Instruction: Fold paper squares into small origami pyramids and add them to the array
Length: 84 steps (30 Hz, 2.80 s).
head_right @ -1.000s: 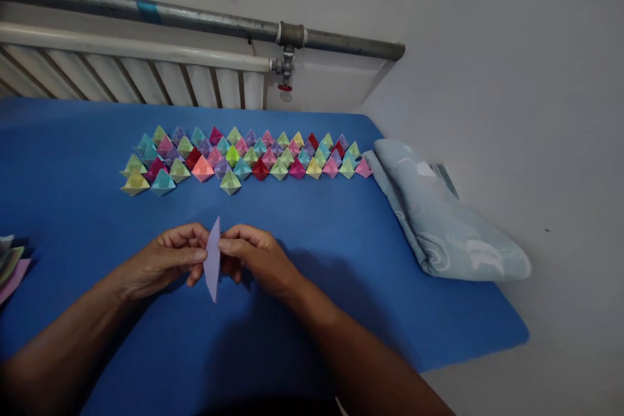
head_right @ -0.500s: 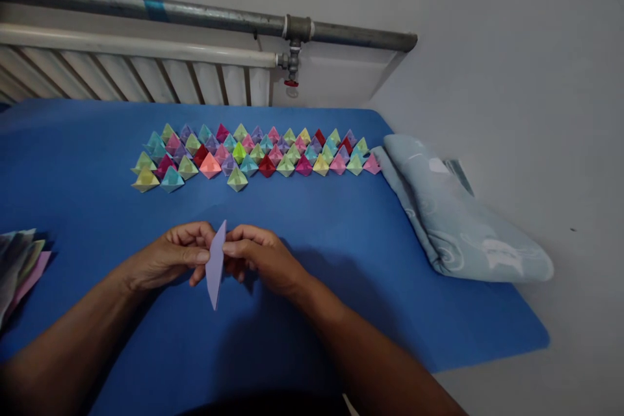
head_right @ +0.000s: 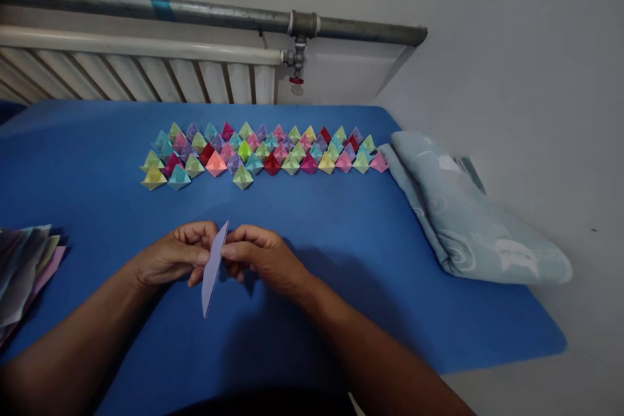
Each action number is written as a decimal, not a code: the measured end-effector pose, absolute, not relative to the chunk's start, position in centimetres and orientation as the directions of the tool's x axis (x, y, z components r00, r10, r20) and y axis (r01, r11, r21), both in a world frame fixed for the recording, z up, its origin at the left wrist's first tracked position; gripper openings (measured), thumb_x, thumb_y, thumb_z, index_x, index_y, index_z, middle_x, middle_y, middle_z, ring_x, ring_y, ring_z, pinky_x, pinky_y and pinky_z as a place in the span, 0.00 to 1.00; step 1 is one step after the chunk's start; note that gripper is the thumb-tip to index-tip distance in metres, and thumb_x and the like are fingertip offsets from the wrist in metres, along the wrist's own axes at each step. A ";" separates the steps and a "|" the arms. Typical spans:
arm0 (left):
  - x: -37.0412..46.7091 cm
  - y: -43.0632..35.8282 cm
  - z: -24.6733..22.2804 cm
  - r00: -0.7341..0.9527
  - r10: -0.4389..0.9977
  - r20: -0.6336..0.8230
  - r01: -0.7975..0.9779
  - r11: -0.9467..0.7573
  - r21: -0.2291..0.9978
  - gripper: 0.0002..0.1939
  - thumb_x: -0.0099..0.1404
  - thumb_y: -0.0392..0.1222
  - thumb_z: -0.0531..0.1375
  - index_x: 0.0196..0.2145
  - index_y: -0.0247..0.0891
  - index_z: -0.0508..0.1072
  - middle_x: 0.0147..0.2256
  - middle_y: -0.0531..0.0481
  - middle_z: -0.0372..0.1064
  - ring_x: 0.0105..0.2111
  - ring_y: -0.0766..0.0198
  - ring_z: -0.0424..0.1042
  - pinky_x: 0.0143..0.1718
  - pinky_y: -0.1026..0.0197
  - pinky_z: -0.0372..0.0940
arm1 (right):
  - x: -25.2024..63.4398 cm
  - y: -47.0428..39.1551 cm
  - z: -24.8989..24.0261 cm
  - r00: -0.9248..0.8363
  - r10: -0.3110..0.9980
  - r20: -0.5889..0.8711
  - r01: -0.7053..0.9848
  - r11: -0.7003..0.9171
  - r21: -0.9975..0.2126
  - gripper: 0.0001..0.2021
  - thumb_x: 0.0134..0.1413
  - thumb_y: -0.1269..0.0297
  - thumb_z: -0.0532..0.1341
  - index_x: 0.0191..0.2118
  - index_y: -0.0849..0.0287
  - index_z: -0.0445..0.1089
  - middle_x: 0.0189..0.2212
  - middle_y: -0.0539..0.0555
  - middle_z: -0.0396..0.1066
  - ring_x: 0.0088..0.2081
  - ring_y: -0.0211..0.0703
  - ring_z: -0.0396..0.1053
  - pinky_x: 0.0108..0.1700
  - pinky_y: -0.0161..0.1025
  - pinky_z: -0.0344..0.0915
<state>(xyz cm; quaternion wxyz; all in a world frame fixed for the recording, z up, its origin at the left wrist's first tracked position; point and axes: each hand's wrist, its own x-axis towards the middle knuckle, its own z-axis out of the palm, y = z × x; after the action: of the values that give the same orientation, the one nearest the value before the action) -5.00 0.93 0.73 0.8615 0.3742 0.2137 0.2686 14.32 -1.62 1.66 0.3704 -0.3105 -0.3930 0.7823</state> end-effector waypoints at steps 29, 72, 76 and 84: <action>-4.1 0.9 0.7 0.599 0.766 -0.234 -0.379 0.529 0.759 0.12 0.56 0.37 0.69 0.36 0.35 0.71 0.15 0.58 0.67 0.12 0.72 0.65 0.14 0.72 0.63 | 13.8 -1.1 0.7 -0.314 0.935 -0.164 -0.295 -0.261 -0.919 0.14 0.43 0.63 0.68 0.40 0.52 0.74 0.37 0.48 0.73 0.41 0.38 0.69 0.46 0.37 0.63; -5.0 0.2 1.8 0.696 0.635 -0.336 -0.159 0.592 0.790 0.13 0.55 0.46 0.69 0.28 0.34 0.73 0.19 0.55 0.66 0.18 0.72 0.64 0.21 0.69 0.61 | 15.7 -0.6 1.3 -0.593 0.790 -0.156 -0.129 -0.284 -0.950 0.08 0.48 0.60 0.68 0.33 0.58 0.72 0.28 0.47 0.69 0.32 0.36 0.65 0.41 0.37 0.62; -5.0 0.2 1.7 0.718 0.617 -0.322 -0.147 0.587 0.796 0.14 0.55 0.48 0.69 0.27 0.34 0.73 0.18 0.55 0.65 0.17 0.71 0.66 0.20 0.68 0.62 | 15.8 -0.5 1.3 -0.621 0.764 -0.174 -0.114 -0.307 -0.945 0.10 0.48 0.59 0.68 0.34 0.59 0.72 0.29 0.48 0.70 0.33 0.36 0.66 0.42 0.37 0.62; -4.6 0.1 1.7 0.692 0.636 -0.341 -0.133 0.577 0.806 0.18 0.58 0.52 0.66 0.25 0.35 0.70 0.17 0.55 0.66 0.16 0.70 0.65 0.16 0.70 0.62 | 16.0 -0.3 1.4 -0.676 0.710 -0.197 -0.052 -0.313 -0.948 0.12 0.49 0.56 0.68 0.33 0.59 0.72 0.29 0.48 0.69 0.36 0.39 0.69 0.44 0.40 0.64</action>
<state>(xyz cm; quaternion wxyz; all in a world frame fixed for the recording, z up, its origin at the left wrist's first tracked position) -4.61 0.10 1.69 0.8295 0.3974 0.3165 0.2319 15.96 -0.35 1.37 0.2546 -0.3115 -0.5277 0.7481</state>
